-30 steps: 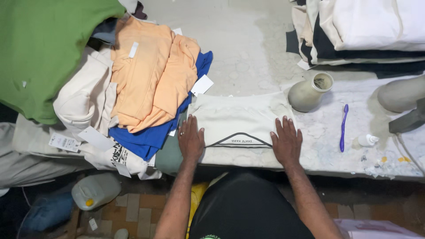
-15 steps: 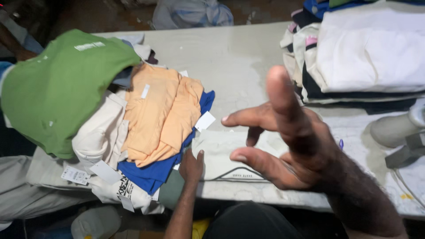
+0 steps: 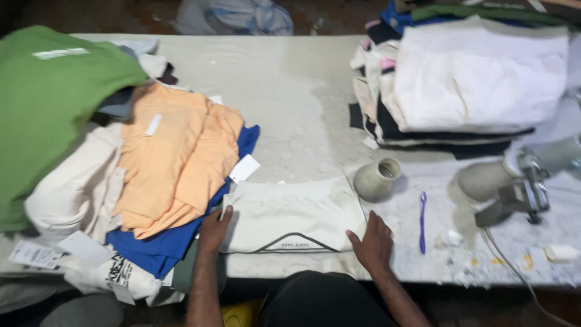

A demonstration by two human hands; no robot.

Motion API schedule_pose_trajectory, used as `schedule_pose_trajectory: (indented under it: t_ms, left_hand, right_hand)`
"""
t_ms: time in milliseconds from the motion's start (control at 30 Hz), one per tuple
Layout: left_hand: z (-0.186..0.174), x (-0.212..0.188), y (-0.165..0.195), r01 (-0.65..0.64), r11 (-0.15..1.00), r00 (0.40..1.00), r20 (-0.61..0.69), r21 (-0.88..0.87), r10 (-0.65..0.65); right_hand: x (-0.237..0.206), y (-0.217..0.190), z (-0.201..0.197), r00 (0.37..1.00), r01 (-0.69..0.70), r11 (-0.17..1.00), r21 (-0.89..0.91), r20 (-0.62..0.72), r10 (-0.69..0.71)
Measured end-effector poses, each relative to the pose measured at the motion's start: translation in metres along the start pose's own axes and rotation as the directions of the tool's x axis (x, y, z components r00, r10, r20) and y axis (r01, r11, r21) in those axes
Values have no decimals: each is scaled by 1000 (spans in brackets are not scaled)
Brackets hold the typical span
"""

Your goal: The person treats several hoodies on a workbench. They unfold and smooth a white hoodie, then pour a liquid from a container into a spray gun and apply it to the garment. They repeat the process with a green hoodie and a peach hoodie, folding each after treatment.

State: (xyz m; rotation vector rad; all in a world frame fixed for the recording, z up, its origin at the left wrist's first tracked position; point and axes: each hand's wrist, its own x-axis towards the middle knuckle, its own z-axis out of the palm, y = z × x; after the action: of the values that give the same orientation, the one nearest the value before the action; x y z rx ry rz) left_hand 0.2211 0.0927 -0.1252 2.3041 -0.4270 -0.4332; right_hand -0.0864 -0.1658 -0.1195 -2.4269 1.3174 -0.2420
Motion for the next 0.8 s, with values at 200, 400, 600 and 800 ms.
schedule_pose_trajectory:
  t_ms: [200,400,600,800]
  left_hand:
    - [26,-1,14,56,998,997,57,33,-57]
    - [-1,-58,45,537,455,841,494,-710,-223]
    - [23,-56,163,38,347,959,131,-937,250]
    - [138,59,403,-252,534,920,-29,-807,392]
  right_hand:
    - [-2,-5,20,967,-243,829,504,60,248]
    - [-30,-4,-52,953,-246,636,731,302,22]
    - [-13,78,-226,948,27,716,697,-244,202]
    - [178,130,-377,736,-67,998,-4,-675,47]
